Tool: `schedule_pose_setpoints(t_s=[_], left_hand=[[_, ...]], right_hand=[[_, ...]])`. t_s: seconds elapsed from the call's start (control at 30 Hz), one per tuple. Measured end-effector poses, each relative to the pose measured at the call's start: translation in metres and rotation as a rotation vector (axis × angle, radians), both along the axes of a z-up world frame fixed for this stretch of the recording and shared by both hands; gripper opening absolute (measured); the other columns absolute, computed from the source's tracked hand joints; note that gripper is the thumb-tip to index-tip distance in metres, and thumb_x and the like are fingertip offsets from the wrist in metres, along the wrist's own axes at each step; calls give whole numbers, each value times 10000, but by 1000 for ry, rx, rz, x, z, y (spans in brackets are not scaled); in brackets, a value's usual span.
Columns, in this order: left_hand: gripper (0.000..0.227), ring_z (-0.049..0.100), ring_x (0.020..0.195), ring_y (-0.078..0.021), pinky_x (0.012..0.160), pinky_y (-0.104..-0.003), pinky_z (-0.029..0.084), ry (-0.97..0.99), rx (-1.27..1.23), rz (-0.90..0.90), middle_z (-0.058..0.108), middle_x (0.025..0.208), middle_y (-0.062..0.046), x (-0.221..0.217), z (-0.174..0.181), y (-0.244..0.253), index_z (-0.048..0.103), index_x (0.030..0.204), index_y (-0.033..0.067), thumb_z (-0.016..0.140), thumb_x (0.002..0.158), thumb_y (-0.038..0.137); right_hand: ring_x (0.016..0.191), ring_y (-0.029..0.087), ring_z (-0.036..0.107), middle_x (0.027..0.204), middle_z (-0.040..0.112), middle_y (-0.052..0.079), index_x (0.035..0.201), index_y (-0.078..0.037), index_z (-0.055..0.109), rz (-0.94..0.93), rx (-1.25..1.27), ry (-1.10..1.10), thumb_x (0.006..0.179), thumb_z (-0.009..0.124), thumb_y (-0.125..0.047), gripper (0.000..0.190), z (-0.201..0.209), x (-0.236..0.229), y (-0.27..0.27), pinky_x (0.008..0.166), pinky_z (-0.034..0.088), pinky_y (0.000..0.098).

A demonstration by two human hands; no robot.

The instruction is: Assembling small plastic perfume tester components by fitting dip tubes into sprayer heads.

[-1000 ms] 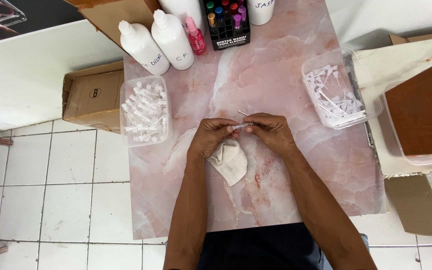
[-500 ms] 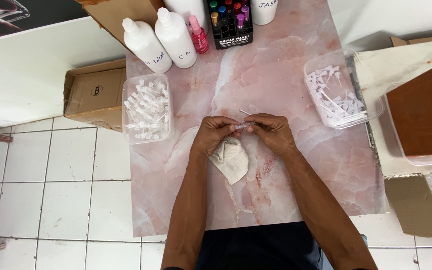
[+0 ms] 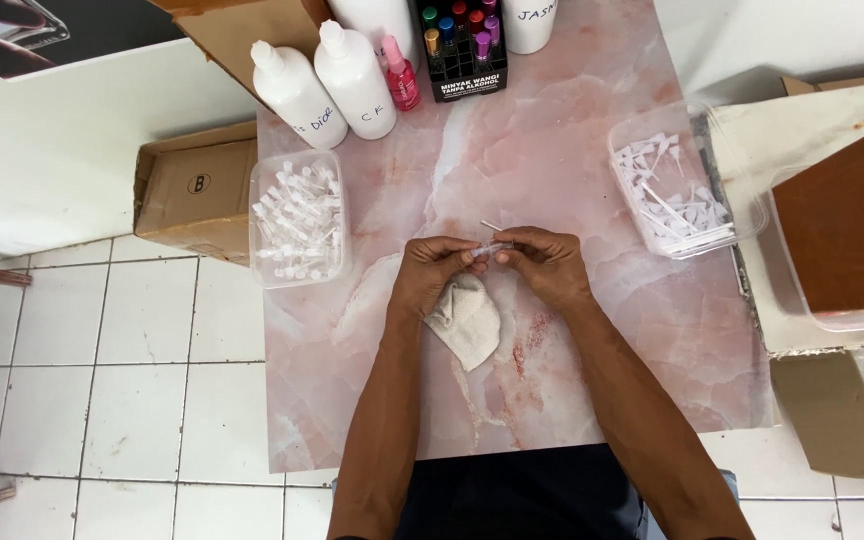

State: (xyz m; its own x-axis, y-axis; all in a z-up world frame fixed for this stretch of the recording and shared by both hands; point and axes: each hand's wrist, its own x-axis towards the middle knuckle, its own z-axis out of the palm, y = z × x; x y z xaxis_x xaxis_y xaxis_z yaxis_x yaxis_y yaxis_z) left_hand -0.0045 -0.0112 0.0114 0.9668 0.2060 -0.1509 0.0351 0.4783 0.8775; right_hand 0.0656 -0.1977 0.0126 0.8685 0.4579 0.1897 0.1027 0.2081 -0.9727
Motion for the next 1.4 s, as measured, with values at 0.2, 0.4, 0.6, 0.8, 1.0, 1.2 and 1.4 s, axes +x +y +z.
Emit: schedule_pose_setpoints(t_s=[0.2,0.4,0.6,0.8,1.0,1.2,1.4], left_hand=[[160,766,768,-267,711,-368,672,-19,19,-15,759,852,-238,1,2,1,750,990,-93,768,831,-84],[143,763,765,-275,683,-371,668,-14,14,-28,754,836,-243,1,-2,2,747,970,-103,759,827,-103],[149,765,759,-258,684,-350,671,-28,15,-17,757,831,-222,-1,5,-1,749,983,-93,763,835,-85],[205,755,817,-224,742,-326,647,-95,29,20,744,861,-191,-3,12,-5,738,1090,-67,740,917,41],[247,713,769,-141,739,-262,612,-72,208,108,733,847,-132,-7,15,-12,754,1090,-22,829,859,24],[129,672,791,-139,755,-276,582,-145,331,179,702,846,-98,-7,5,-14,727,1077,-7,695,954,13],[69,622,748,-168,699,-336,545,-239,641,258,656,774,-108,-10,5,-18,701,1026,16,648,983,25]], right_hand=[[864,139,658,988,752,175,1089,70,758,7,13,-51,842,823,36,257,-1,0,0,758,600,300],[866,142,668,972,744,164,1074,59,765,42,-10,-70,831,819,44,250,-4,2,0,745,600,294],[866,133,666,981,736,147,1091,65,753,32,23,-17,856,797,44,240,-4,1,1,775,593,281],[875,126,654,1045,715,153,1132,70,732,-12,33,-110,887,783,46,252,6,-2,8,766,597,275],[941,154,672,1187,672,184,1138,57,728,-21,25,-186,864,795,47,282,26,-8,8,839,600,291],[892,158,675,1051,692,152,1121,40,762,-68,-43,-294,864,802,42,260,26,-15,12,770,595,293],[868,189,695,996,716,164,1096,31,771,-116,-70,-411,883,784,37,213,32,-19,14,752,601,337]])
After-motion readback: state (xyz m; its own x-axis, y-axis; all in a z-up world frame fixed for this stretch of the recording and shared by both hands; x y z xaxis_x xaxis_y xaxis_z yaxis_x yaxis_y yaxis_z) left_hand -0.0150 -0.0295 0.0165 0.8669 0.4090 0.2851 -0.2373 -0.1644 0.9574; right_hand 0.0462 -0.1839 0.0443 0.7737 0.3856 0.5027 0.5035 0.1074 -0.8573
